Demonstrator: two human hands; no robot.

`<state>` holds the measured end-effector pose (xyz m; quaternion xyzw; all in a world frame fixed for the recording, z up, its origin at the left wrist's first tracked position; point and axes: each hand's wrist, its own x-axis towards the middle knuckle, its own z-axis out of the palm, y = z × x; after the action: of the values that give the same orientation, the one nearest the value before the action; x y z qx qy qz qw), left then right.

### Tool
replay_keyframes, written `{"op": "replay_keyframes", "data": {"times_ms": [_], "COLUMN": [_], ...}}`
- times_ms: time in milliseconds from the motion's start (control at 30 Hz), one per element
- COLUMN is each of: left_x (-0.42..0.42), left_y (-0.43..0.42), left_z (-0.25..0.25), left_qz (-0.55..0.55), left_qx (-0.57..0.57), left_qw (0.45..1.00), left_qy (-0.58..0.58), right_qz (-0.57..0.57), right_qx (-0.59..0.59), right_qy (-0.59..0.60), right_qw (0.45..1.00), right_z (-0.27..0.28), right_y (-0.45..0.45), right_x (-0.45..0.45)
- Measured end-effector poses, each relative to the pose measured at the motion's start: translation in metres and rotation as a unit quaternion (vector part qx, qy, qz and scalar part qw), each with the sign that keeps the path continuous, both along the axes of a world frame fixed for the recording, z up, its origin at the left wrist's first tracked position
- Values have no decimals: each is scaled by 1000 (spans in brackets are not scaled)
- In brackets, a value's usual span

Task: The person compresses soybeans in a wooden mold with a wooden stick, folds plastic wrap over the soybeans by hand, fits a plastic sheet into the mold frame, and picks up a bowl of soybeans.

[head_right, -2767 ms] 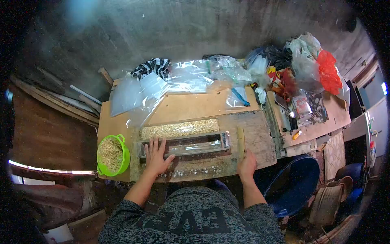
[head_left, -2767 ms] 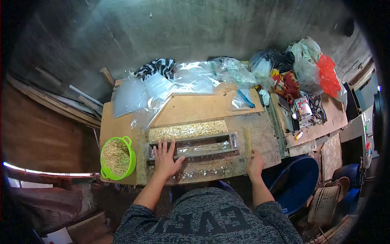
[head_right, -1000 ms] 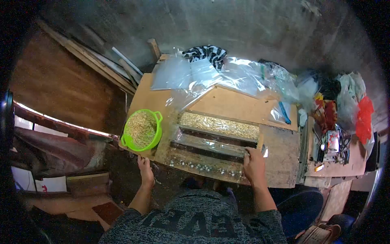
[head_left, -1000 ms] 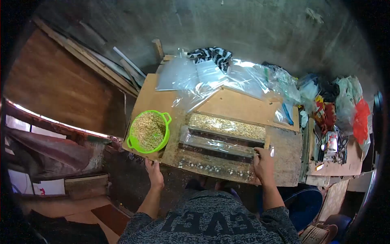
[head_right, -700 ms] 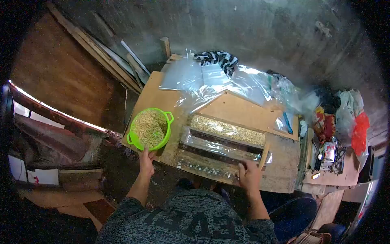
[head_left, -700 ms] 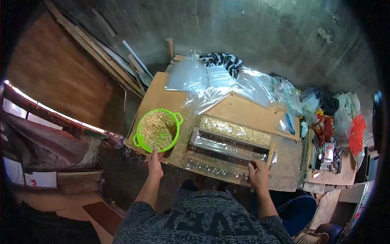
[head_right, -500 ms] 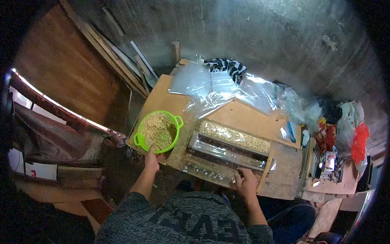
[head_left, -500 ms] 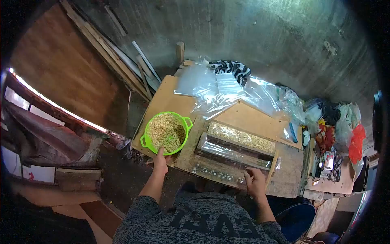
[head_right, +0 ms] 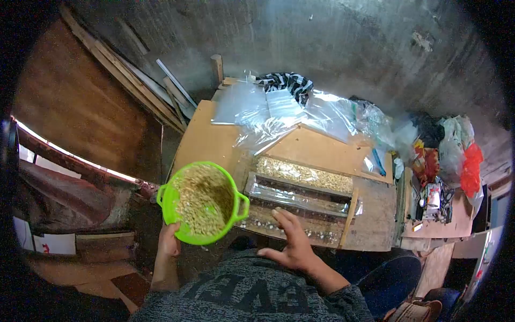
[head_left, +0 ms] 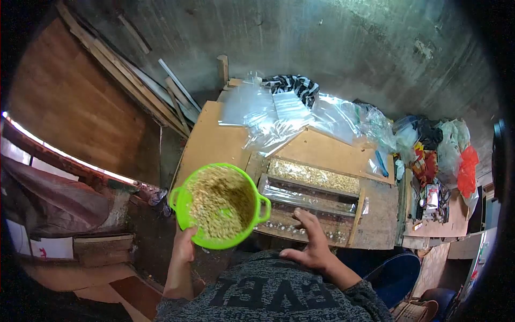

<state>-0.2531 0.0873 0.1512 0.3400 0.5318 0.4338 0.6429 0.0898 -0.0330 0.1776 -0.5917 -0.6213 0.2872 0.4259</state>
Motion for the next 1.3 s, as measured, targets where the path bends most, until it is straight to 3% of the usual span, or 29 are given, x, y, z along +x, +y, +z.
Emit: {"op": "replay_keyframes", "data": {"times_ms": [67, 133, 200, 267, 333, 400, 467, 500, 633, 733, 800, 933, 1100, 1300], "left_x": [2, 18, 37, 56, 71, 73, 81, 88, 101, 100, 97, 97, 100, 100], "left_y": [-5, -9, -14, -17, -17, -16, -14, -10, -4, -7, -6, -5, 1, 3], "left_z": [6, 8, 4, 4, 8, -9, -14, 9, 29, 7, -6, -9, 0, -7], "left_qz": [-60, -208, -246, -282, -316, -346, -374, -369, -404, -419, -439, -424, -428, -375], "left_qx": [-39, -34, -43, -53, -62, -50, -34, -130, -226, -147, -27, -11, 60, -7], "left_qw": [997, 977, 968, 957, 946, 936, 926, 918, 885, 895, 898, 905, 901, 927], "left_qy": [1, -34, -34, -36, -33, -37, -33, -68, -51, -46, -13, -27, 38, -3], "right_qz": [29, 40, 38, -13, -118, -157, -154, -150, -202, -239, -234, -270, -293, -299], "right_qx": [29, 61, 76, 61, 45, 38, 39, 42, 42, 78, 96, 80, 44, 37], "right_qy": [-7, 25, 45, 164, 324, 393, 384, 375, 366, 406, 362, 359, 353, 322], "right_qw": [999, 997, 995, 985, 938, 905, 909, 914, 907, 879, 897, 890, 887, 898], "right_z": [-2, -12, -28, -50, -56, -50, -46, -45, -46, -48, -60, -48, -56, -54], "right_y": [3, 6, 3, -11, -17, -21, -25, -27, -30, -28, -30, -23, -22, -13], "right_x": [-6, -9, -7, -5, -12, -11, -2, 1, 2, -7, -7, -19, -21, -20]}}
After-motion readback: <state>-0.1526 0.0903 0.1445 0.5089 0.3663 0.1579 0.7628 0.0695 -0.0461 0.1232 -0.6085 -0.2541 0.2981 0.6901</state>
